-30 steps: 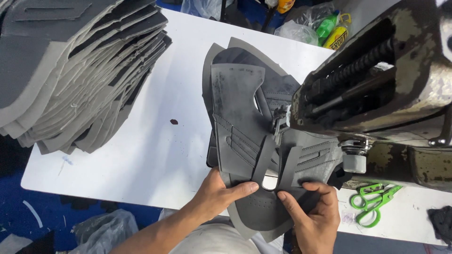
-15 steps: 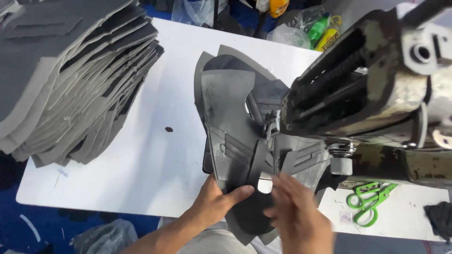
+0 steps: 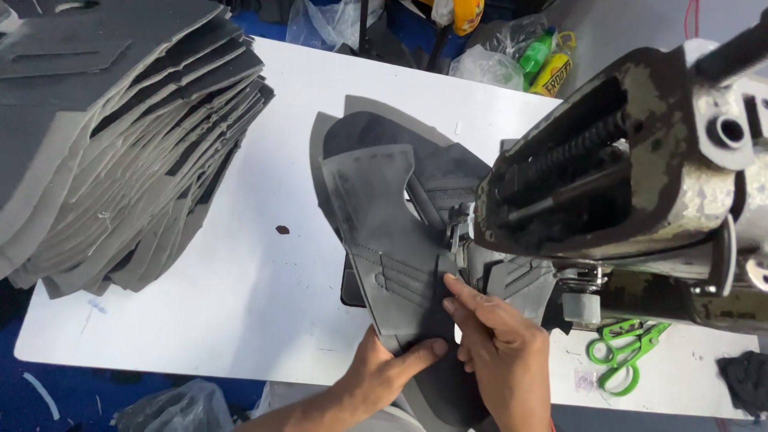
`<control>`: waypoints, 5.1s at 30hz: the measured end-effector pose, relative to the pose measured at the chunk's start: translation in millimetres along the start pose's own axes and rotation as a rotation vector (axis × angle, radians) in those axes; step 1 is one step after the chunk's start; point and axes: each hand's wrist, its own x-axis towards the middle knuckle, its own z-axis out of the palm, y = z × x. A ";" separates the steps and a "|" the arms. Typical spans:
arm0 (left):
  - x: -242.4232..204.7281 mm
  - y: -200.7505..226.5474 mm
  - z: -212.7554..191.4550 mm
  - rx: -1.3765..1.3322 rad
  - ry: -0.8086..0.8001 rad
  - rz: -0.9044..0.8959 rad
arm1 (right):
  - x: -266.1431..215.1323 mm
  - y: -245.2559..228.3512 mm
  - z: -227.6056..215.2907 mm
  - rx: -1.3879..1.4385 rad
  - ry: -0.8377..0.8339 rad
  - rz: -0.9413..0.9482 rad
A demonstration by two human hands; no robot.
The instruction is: The person uses a sewing machine to stitch together multiple dark gray carpet pieces. They align the edges of the pieces, feed them through the machine, and guide the material to create seams. The person repeats this process for several pieces, stacking the finished items on the table.
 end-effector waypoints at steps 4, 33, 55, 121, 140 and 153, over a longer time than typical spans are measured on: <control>1.9 -10.4 0.8 0.006 0.038 0.048 | 2.1 -4.9 -1.0 -0.064 -0.014 -0.014; 25.0 18.2 -15.5 0.048 -0.045 -0.051 | 14.4 -37.4 7.4 -0.040 0.110 0.083; 36.1 2.3 -21.4 0.335 0.002 0.090 | 251.3 -86.9 69.4 -0.665 -0.160 -0.912; 83.4 65.9 -10.5 0.206 0.050 -0.129 | 44.3 18.1 -28.9 -0.424 0.066 -0.680; 84.4 40.9 -23.8 0.538 0.147 0.039 | 57.2 20.8 -30.6 -0.422 0.002 -0.812; 163.1 132.3 -24.6 0.633 -0.304 -0.211 | 42.2 -10.5 -17.4 -0.531 0.130 -0.914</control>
